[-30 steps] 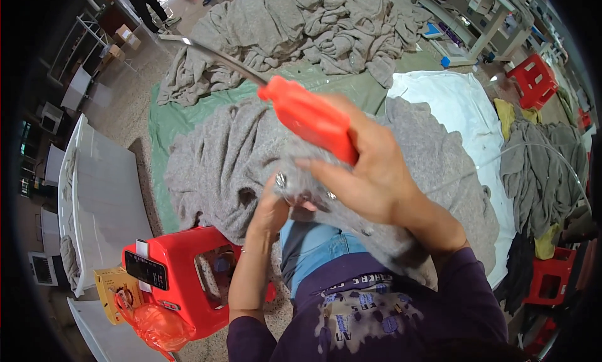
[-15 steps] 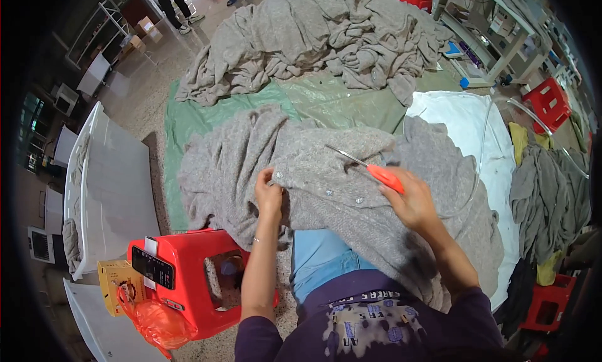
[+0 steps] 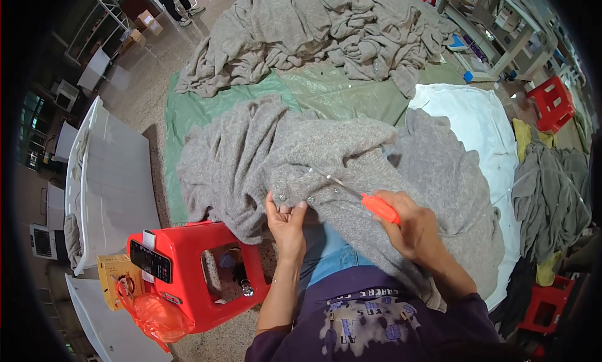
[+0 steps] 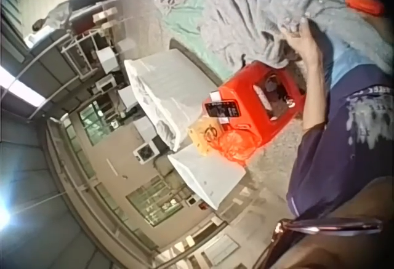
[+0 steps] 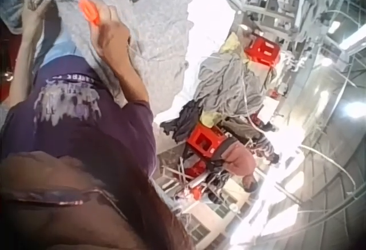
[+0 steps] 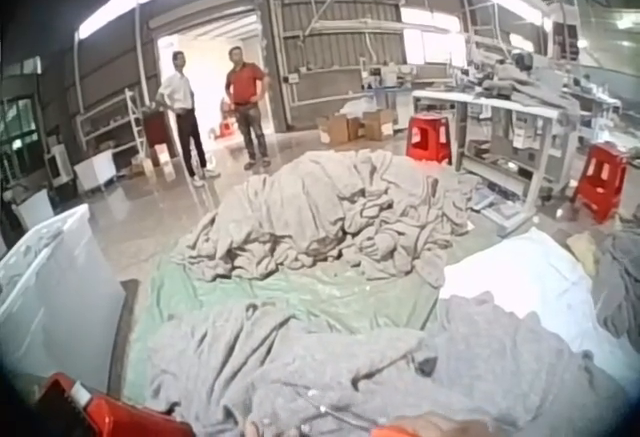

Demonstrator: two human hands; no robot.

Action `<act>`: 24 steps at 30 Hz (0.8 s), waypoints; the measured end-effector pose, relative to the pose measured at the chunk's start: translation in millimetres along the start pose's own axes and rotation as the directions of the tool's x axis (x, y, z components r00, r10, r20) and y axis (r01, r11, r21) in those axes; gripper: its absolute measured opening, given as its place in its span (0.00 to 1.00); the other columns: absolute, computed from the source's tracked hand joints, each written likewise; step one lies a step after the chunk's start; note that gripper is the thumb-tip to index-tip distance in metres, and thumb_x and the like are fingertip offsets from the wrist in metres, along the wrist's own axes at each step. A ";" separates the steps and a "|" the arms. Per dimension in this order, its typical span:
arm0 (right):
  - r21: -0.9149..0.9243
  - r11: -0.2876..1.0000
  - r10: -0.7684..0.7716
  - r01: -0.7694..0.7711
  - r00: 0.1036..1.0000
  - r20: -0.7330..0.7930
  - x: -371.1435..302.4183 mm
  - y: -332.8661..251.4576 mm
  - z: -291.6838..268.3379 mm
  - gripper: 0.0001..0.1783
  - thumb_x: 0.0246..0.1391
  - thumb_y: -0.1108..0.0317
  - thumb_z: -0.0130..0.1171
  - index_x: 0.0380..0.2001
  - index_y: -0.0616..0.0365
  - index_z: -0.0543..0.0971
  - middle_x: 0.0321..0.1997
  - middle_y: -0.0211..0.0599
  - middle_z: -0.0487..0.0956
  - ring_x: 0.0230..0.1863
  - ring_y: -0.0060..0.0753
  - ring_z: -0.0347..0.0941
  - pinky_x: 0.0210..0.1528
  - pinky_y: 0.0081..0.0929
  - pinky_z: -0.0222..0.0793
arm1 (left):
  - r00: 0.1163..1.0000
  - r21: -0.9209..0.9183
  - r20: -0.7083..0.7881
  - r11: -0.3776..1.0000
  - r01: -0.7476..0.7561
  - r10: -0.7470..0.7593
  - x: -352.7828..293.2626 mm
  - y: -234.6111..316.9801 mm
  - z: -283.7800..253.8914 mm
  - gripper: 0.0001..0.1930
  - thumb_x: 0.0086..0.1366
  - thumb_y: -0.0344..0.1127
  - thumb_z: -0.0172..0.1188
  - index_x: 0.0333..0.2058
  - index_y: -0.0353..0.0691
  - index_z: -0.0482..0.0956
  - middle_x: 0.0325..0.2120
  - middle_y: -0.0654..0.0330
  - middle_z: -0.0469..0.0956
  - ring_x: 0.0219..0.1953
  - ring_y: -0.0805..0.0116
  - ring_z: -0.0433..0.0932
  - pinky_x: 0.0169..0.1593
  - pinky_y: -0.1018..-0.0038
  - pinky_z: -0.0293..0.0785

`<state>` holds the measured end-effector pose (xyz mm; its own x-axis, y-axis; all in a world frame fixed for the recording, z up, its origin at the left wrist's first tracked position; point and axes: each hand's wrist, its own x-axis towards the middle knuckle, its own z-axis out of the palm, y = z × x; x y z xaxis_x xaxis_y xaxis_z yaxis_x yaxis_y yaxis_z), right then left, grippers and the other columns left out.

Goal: Trim excess threads and clean fabric pieces using a handheld trimmer.

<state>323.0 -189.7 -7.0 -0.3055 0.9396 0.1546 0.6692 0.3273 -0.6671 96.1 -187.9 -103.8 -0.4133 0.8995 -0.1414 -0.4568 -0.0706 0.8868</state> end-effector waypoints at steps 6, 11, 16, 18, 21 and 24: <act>0.020 0.989 -0.149 0.148 0.986 0.078 -7.8 -15.2 2.6 0.19 0.47 0.73 0.60 0.46 0.58 0.75 0.37 0.43 0.78 0.28 0.45 0.76 0.26 0.31 0.70 | 0.996 -0.001 -0.060 0.998 0.062 -0.062 14.1 5.1 -3.4 0.07 0.63 0.24 0.58 0.36 0.42 0.70 0.28 0.66 0.76 0.29 0.79 0.75 0.34 0.79 0.77; -0.078 0.990 -0.107 0.115 0.989 0.106 -11.2 -11.0 14.7 0.16 0.48 0.71 0.60 0.42 0.57 0.74 0.33 0.41 0.77 0.24 0.46 0.74 0.22 0.32 0.67 | 0.998 0.120 0.054 0.993 -0.016 0.010 16.0 7.1 2.5 0.05 0.66 0.29 0.56 0.33 0.43 0.68 0.26 0.65 0.76 0.25 0.79 0.76 0.29 0.79 0.77; -0.035 0.997 -0.071 0.074 0.993 0.093 -13.2 -10.2 6.4 0.13 0.48 0.71 0.61 0.38 0.57 0.74 0.31 0.41 0.76 0.24 0.48 0.74 0.22 0.34 0.66 | 0.998 0.012 -0.038 0.999 -0.040 0.040 32.8 5.3 -3.4 0.05 0.67 0.30 0.54 0.35 0.39 0.66 0.28 0.61 0.76 0.26 0.74 0.77 0.32 0.75 0.81; -0.082 0.993 -0.080 0.087 0.993 0.086 -16.9 -6.7 8.2 0.13 0.48 0.70 0.61 0.38 0.56 0.74 0.30 0.41 0.76 0.24 0.48 0.74 0.22 0.35 0.66 | 0.995 -0.059 -0.095 0.998 -0.016 0.010 44.4 5.9 -6.0 0.06 0.68 0.31 0.52 0.34 0.39 0.65 0.26 0.56 0.77 0.27 0.67 0.79 0.34 0.75 0.81; -0.063 0.996 -0.056 0.062 0.994 0.095 -16.1 -1.9 9.5 0.13 0.48 0.70 0.61 0.38 0.56 0.74 0.31 0.40 0.77 0.25 0.48 0.74 0.23 0.35 0.66 | 0.991 -0.036 -0.135 0.999 -0.005 0.000 53.8 11.2 -7.5 0.06 0.69 0.31 0.51 0.33 0.38 0.65 0.28 0.52 0.78 0.28 0.65 0.80 0.35 0.73 0.82; -0.075 0.995 -0.057 0.061 0.997 0.047 -12.3 -5.6 11.8 0.13 0.47 0.69 0.59 0.37 0.54 0.72 0.29 0.39 0.75 0.25 0.49 0.73 0.22 0.38 0.66 | 0.995 0.064 -0.103 0.998 -0.014 0.020 69.7 11.4 -22.7 0.08 0.69 0.35 0.52 0.33 0.39 0.65 0.28 0.50 0.78 0.27 0.64 0.80 0.32 0.74 0.81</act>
<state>315.0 -204.2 -13.8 -0.3747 0.9136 0.1580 0.6983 0.3902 -0.6001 44.1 -135.8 -113.5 -0.5011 0.8490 -0.1677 -0.3998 -0.0552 0.9149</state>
